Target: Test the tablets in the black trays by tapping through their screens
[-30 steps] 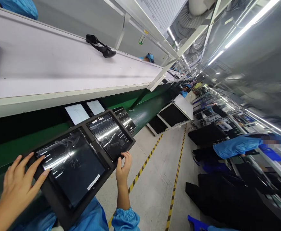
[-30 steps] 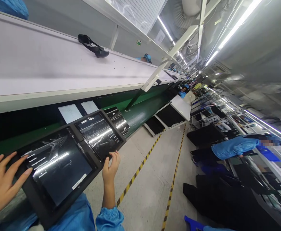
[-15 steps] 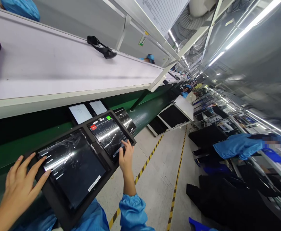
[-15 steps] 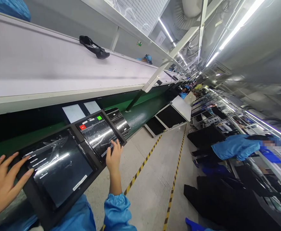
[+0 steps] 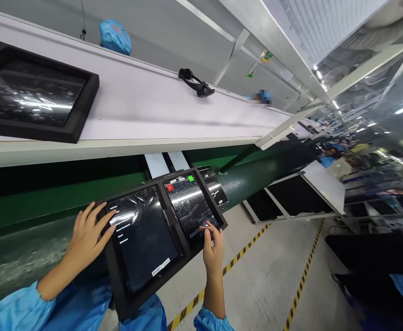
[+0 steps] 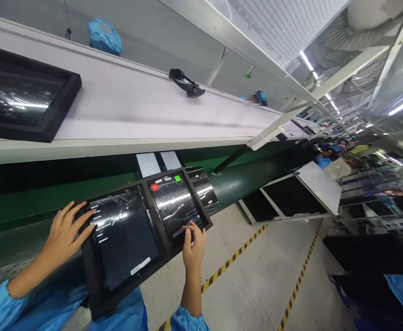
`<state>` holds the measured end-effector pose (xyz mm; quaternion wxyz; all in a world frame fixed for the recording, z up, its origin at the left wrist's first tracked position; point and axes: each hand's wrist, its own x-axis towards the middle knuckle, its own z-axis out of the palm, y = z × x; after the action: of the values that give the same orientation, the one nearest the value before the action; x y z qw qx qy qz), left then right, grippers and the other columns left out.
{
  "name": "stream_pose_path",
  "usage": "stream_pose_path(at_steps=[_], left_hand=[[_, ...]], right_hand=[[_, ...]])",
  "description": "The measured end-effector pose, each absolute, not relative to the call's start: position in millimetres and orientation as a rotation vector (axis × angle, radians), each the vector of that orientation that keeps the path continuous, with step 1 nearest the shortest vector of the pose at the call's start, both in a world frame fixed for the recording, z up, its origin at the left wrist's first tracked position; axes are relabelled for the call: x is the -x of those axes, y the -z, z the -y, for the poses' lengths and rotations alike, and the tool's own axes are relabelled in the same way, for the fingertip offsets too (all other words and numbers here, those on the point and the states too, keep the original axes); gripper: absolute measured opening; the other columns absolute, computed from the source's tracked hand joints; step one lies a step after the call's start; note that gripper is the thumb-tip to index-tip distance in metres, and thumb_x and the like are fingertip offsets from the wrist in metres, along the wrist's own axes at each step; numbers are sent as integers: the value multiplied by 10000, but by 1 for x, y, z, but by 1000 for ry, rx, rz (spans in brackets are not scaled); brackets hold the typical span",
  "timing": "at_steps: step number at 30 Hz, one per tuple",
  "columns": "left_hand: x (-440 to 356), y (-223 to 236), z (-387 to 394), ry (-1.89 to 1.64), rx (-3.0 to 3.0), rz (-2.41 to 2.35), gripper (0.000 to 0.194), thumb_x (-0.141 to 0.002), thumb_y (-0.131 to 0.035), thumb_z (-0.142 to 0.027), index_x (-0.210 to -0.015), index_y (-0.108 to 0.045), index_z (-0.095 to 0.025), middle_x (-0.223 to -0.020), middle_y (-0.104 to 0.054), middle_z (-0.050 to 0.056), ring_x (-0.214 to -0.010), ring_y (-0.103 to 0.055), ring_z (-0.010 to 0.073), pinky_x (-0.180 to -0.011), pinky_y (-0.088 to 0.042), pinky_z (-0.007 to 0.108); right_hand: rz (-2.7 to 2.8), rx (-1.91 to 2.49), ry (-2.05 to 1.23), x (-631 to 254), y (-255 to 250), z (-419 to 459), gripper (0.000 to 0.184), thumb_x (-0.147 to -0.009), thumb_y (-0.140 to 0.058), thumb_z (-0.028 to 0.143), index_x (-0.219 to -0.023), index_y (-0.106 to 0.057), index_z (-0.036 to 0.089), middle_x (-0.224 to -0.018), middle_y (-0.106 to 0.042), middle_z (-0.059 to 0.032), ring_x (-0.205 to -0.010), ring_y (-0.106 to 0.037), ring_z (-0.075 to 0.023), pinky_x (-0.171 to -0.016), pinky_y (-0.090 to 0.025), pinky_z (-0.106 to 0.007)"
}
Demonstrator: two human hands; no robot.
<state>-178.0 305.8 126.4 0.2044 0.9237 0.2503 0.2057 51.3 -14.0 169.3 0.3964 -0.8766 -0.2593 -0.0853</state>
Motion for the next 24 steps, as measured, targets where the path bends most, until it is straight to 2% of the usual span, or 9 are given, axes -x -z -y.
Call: stream_pose_path(at_steps=[5, 7, 9, 12, 18, 21, 24], left_hand=[[180, -130, -305, -542, -2607, -698, 436, -951, -402, -435, -1277, -637, -266, -1499, -416, 101, -1482, -179, 338, -1188, -148, 612], [182, -127, -305, -565, -2588, -686, 482, -957, -380, -443, -1357, -562, -245, -1505, -411, 107, -1487, -178, 318, -1199, -135, 591], [185, -122, -305, -600, -2556, -673, 555, -959, -365, -453, -1452, -431, -207, -1515, -402, 124, -1493, -170, 296, -1210, -121, 564], [187, -115, -304, -638, -2526, -663, 608, -961, -349, -461, -1493, -326, -168, -1525, -385, 150, -1501, -149, 285, -1215, -110, 547], [189, -108, -305, -634, -2556, -631, 599, -958, -307, -482, -1474, -338, -180, -1532, -364, 154, -1507, -124, 287, -1208, -129, 553], [189, -106, -306, -635, -2560, -626, 590, -960, -302, -472, -1483, -316, -199, -1533, -364, 149, -1508, -121, 284, -1205, -135, 559], [188, -105, -305, -667, -2564, -609, 584, -961, -312, -463, -1483, -314, -199, -1532, -365, 153, -1509, -117, 286, -1202, -145, 560]], right_hand=[[590, 2216, 265, -54, -162, 10, 293, -979, -430, 412, -989, -654, 223, -1087, -706, -83, -1220, -562, -273, -1169, -159, -591], [561, 2208, 320, -55, -160, 10, 292, -980, -427, 400, -1007, -651, 216, -1110, -698, -89, -1228, -553, -275, -1159, -181, -583], [535, 2205, 378, -58, -160, 10, 298, -981, -420, 391, -1039, -645, 203, -1140, -684, -110, -1242, -541, -280, -1129, -255, -559], [520, 2241, 417, -69, -159, 10, 311, -979, -407, 377, -1097, -623, 187, -1170, -666, -136, -1276, -513, -285, -1083, -332, -528], [506, 2416, 340, -97, -160, 8, 354, -966, -377, 338, -1216, -560, 168, -1304, -615, -159, -1424, -350, -325, -1121, -155, -688], [599, 2441, 238, -91, -166, 6, 305, -962, -392, 328, -1138, -598, 187, -1277, -636, -140, -1394, -403, -311, -1125, -137, -700], [783, 2376, 54, -65, -177, 4, 249, -982, -404, 321, -1044, -624, 224, -1166, -694, -88, -1322, -503, -261, -1160, -115, -655]])
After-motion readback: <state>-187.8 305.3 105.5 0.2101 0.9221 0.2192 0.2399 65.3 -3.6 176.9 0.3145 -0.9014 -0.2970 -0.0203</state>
